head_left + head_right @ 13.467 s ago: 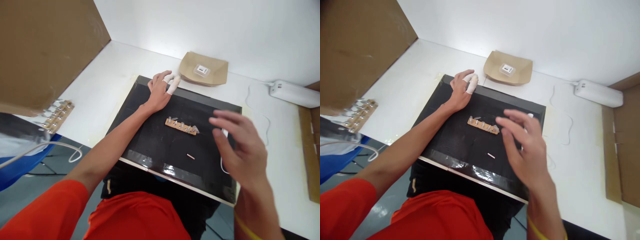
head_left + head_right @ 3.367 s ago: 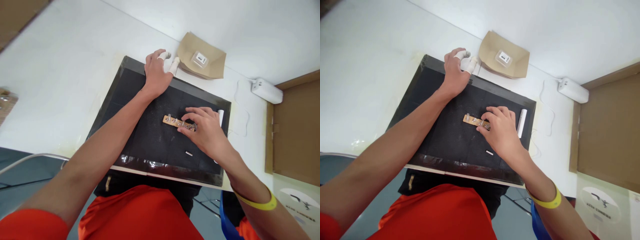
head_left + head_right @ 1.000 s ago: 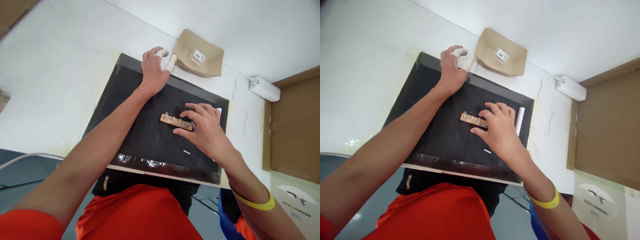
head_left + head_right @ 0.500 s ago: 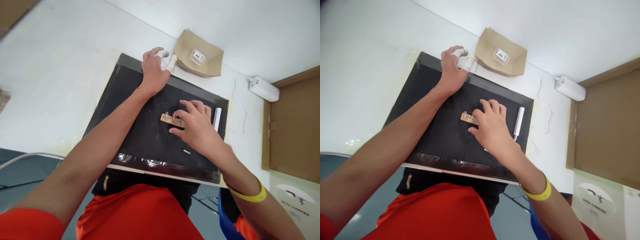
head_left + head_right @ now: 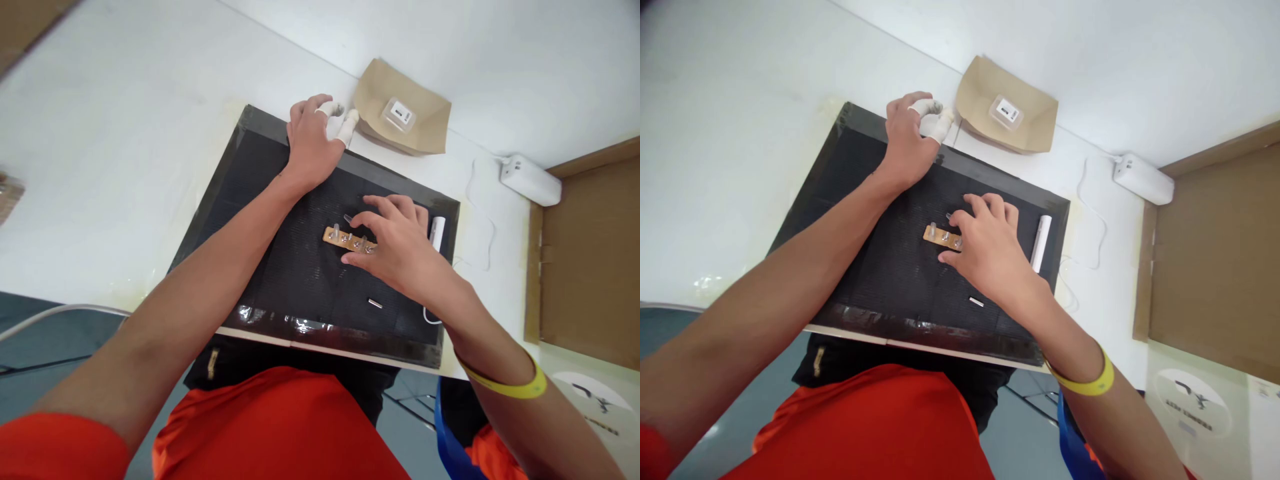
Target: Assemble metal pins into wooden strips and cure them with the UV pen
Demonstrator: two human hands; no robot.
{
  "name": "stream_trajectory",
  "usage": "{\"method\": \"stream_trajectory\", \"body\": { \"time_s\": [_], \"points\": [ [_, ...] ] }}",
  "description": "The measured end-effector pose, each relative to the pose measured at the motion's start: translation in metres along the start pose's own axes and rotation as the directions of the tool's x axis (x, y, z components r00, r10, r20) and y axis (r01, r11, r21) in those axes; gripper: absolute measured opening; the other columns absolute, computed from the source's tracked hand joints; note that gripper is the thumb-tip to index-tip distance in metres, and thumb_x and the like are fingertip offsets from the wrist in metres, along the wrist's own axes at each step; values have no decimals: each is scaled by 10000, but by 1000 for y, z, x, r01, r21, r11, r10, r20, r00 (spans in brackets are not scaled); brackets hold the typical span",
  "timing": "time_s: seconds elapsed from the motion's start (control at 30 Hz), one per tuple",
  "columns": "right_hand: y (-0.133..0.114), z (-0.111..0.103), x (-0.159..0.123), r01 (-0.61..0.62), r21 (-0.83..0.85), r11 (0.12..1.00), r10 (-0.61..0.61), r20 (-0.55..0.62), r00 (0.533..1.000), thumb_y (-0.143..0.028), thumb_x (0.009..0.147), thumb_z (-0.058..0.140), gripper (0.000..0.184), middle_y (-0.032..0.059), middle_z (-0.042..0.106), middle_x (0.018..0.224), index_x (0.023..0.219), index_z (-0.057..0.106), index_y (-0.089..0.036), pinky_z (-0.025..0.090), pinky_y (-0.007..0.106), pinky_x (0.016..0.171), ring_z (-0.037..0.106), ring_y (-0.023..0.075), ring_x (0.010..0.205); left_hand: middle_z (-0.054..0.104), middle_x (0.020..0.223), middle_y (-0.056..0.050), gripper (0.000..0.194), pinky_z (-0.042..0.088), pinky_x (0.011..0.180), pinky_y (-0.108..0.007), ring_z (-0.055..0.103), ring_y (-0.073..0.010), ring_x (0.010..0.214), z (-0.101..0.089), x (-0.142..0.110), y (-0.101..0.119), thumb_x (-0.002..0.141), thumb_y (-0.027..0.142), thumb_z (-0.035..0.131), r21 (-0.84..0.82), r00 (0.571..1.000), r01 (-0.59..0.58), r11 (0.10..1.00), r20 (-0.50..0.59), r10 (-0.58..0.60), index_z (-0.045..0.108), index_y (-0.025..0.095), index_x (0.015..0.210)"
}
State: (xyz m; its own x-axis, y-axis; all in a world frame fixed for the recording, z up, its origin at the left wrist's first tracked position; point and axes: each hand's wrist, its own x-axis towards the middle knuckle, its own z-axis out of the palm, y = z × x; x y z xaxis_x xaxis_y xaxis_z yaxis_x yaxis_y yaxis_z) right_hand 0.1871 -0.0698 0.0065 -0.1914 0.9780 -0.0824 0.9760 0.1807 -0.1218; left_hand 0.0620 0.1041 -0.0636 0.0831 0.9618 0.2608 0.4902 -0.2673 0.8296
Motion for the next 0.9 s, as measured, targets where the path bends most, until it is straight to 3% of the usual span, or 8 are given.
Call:
{"method": "stream_trajectory", "body": {
  "time_s": [0.1,0.2,0.3,0.4,0.6,0.9],
  "points": [
    [4,-7,2,-20,14,1000,20,10,1000,-440,742,903,450,151,637,1452,1114,756,-233,375,613,1050,480,439,1345,655,1395,26,211,345,1212,-556,444,-349,1415,1,-1,-1,826,566,581,-10,1000,-8,1000,-19,8,719,456,941],
    [15,-18,10,-19,50,999,18,20,1000,-454,846,800,333,118,664,1423,1123,761,-275,379,634,1049,504,433,1326,652,1398,25,183,343,1209,-566,439,-349,1418,2,-1,-2,828,519,585,-18,1000,-8,1000,-26,8,710,448,941],
    [28,-28,23,-3,77,997,2,22,1000,-349,955,632,229,79,688,1386,1134,773,-335,375,666,1055,531,416,1301,645,1404,23,187,349,1203,-564,432,-353,1420,4,0,-3,825,503,589,-19,1000,-6,1000,-23,6,704,447,961],
    [35,-28,38,83,70,994,-87,55,995,-225,961,541,333,69,641,1451,1148,789,-344,365,676,1091,495,403,1341,642,1404,18,218,349,1202,-555,431,-350,1418,5,0,-4,850,524,546,-10,999,-6,1000,-38,6,701,444,980],
    [38,-12,59,339,96,936,-352,239,905,-112,867,638,417,45,500,1610,1172,797,-346,345,647,1170,401,378,1441,654,1386,33,200,347,1203,-569,445,-340,1400,6,-1,-5,880,538,521,7,999,-24,1000,-43,24,684,470,976],
    [62,-10,58,348,51,936,-351,217,911,-187,849,706,341,44,532,1586,1146,795,-330,366,647,1142,428,383,1411,676,1357,20,125,377,1191,-565,459,-340,1382,8,0,-7,895,480,572,-15,997,-41,999,-70,40,675,444,956]
  ]
}}
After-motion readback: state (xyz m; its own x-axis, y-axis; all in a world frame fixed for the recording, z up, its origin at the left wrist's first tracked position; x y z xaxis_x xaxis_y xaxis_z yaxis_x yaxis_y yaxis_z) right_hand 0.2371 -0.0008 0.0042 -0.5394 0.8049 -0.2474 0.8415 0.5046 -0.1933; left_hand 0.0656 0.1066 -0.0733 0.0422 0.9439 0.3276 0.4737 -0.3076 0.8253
